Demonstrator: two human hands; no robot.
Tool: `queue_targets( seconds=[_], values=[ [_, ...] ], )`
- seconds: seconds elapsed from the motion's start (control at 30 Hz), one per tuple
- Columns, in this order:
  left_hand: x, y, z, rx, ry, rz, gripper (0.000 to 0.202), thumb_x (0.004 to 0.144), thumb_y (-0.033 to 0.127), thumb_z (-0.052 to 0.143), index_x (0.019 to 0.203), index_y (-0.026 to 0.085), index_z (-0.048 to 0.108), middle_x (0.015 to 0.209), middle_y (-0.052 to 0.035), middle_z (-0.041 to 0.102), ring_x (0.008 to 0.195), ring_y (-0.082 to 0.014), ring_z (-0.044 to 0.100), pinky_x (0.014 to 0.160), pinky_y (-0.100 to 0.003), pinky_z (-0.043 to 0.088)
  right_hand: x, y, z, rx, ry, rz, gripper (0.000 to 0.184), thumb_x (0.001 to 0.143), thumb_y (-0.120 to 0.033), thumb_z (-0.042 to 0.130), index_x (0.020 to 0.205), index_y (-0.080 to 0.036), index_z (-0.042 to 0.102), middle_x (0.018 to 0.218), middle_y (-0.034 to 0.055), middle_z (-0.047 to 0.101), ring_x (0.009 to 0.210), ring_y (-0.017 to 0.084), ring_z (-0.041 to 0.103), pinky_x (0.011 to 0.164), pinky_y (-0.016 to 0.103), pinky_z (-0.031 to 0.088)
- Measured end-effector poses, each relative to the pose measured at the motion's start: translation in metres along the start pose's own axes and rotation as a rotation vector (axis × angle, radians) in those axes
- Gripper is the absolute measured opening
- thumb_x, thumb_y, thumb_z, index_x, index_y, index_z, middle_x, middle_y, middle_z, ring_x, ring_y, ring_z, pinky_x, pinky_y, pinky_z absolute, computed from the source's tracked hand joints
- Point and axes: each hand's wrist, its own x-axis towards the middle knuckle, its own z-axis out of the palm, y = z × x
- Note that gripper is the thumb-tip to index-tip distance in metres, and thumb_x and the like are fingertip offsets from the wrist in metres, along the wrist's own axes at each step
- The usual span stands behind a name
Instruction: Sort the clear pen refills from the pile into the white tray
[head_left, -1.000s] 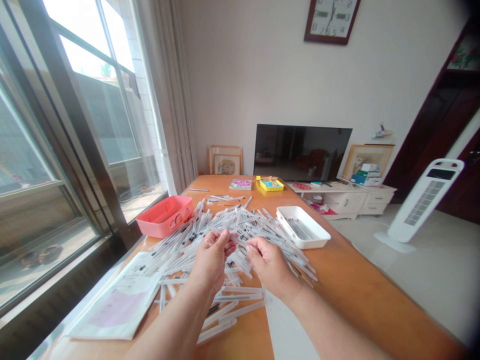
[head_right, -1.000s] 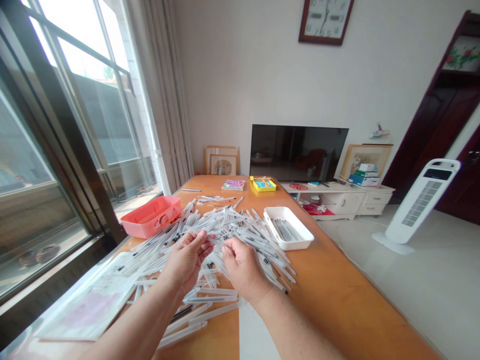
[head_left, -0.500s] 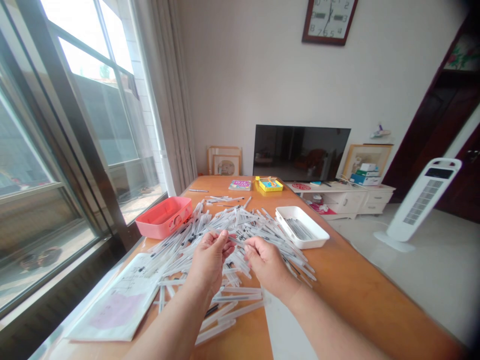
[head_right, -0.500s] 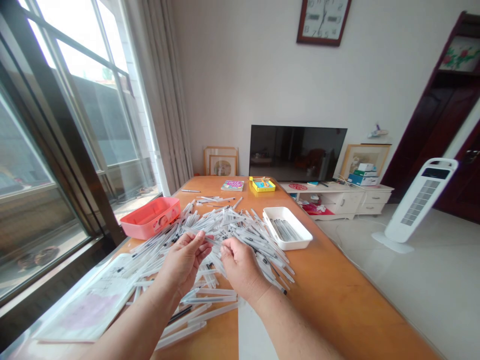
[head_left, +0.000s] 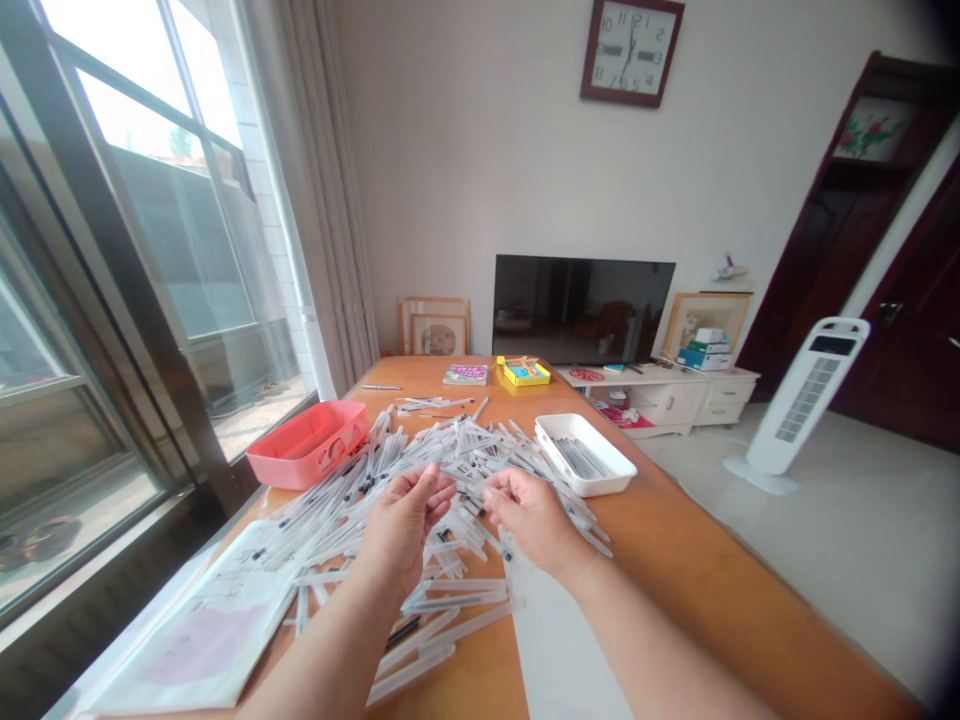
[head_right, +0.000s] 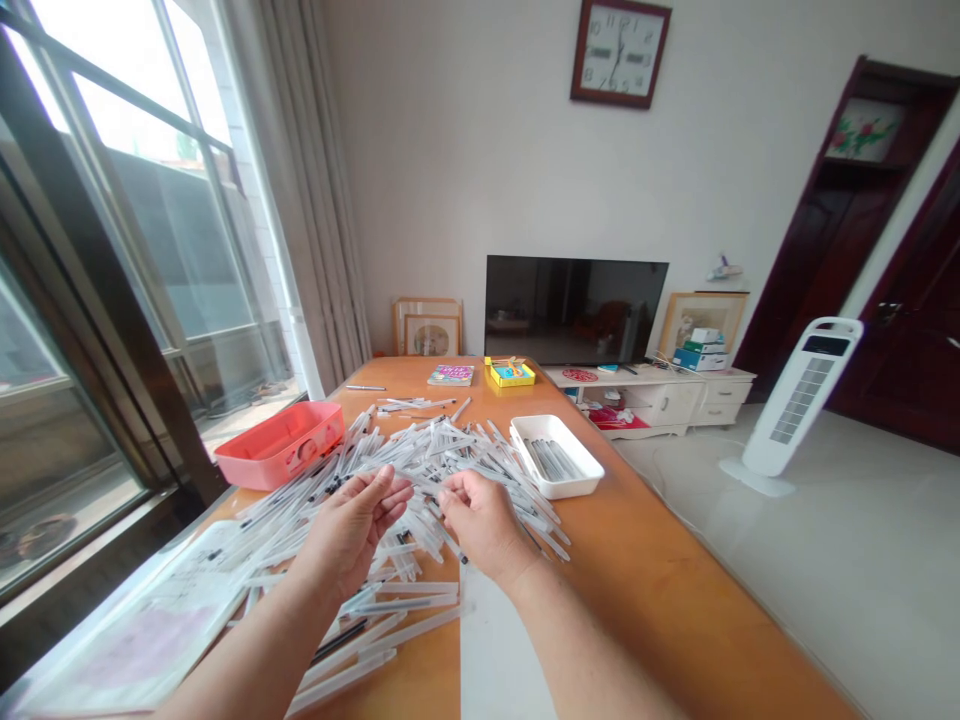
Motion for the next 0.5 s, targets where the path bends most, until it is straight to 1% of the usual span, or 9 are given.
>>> queue_targets(
  seconds=[0.07, 0.13, 0.2, 0.27, 0.37, 0.43, 0.5],
  values=[
    [0.001, 0.001, -0.001, 0.018, 0.030, 0.018, 0.035, 0.075, 0.035, 0.083, 0.097, 0.016, 0.063, 0.096, -0.0117, 0.073, 0.083, -0.0177, 0.071, 0.077, -0.029, 0.055, 0.004, 0.001, -0.014, -0.100, 0.123, -0.062, 0.028, 0.089, -0.041, 0.058, 0.099, -0.018, 0.068, 0.084, 0.0041, 0.071, 0.075, 0.019, 0.066, 0.071, 0.029, 0.051],
    [0.003, 0.002, -0.002, 0.029, 0.064, 0.040, 0.034, 0.077, 0.032, 0.081, 0.100, 0.015, 0.062, 0.098, -0.0131, 0.074, 0.084, -0.0180, 0.072, 0.078, -0.029, 0.055, 0.009, 0.004, -0.033, -0.257, 0.302, -0.113, 0.028, 0.090, -0.041, 0.056, 0.102, -0.019, 0.069, 0.091, 0.0052, 0.072, 0.083, 0.020, 0.065, 0.078, 0.031, 0.049],
    [0.004, 0.002, -0.004, 0.032, 0.084, 0.056, 0.032, 0.078, 0.029, 0.080, 0.100, 0.015, 0.062, 0.097, -0.0131, 0.074, 0.084, -0.0183, 0.072, 0.078, -0.029, 0.055, 0.013, 0.009, -0.054, -0.460, 0.497, -0.087, 0.029, 0.090, -0.041, 0.054, 0.102, -0.021, 0.070, 0.096, 0.0061, 0.071, 0.087, 0.021, 0.063, 0.080, 0.032, 0.046],
    [0.006, 0.003, -0.005, 0.030, 0.098, 0.069, 0.033, 0.077, 0.029, 0.080, 0.101, 0.014, 0.062, 0.096, -0.0129, 0.074, 0.085, -0.0190, 0.072, 0.078, -0.030, 0.055, 0.015, 0.016, -0.074, -0.671, 0.643, -0.022, 0.028, 0.089, -0.039, 0.054, 0.099, -0.021, 0.073, 0.102, 0.0083, 0.069, 0.092, 0.023, 0.060, 0.083, 0.035, 0.043],
    [0.007, 0.004, -0.007, 0.035, 0.110, 0.086, 0.036, 0.075, 0.030, 0.081, 0.102, 0.014, 0.062, 0.096, -0.0130, 0.074, 0.085, -0.0197, 0.072, 0.077, -0.030, 0.055, 0.015, 0.027, -0.094, -0.877, 0.749, 0.128, 0.026, 0.088, -0.036, 0.054, 0.096, -0.022, 0.075, 0.108, 0.0109, 0.067, 0.106, 0.029, 0.054, 0.090, 0.041, 0.038],
    [0.008, 0.004, -0.008, 0.040, 0.114, 0.094, 0.037, 0.075, 0.031, 0.081, 0.101, 0.014, 0.062, 0.095, -0.0129, 0.074, 0.083, -0.0195, 0.072, 0.076, -0.030, 0.055, 0.013, 0.034, -0.101, -0.938, 0.756, 0.229, 0.026, 0.088, -0.035, 0.054, 0.095, -0.023, 0.075, 0.113, 0.0113, 0.066, 0.112, 0.032, 0.049, 0.092, 0.046, 0.036],
    [0.010, 0.004, -0.009, 0.047, 0.122, 0.098, 0.036, 0.075, 0.031, 0.080, 0.101, 0.014, 0.062, 0.095, -0.0126, 0.075, 0.082, -0.0190, 0.072, 0.076, -0.030, 0.055, 0.012, 0.039, -0.104, -0.964, 0.731, 0.306, 0.026, 0.088, -0.035, 0.053, 0.092, -0.023, 0.075, 0.116, 0.0113, 0.064, 0.114, 0.034, 0.047, 0.092, 0.049, 0.035]
  ],
)
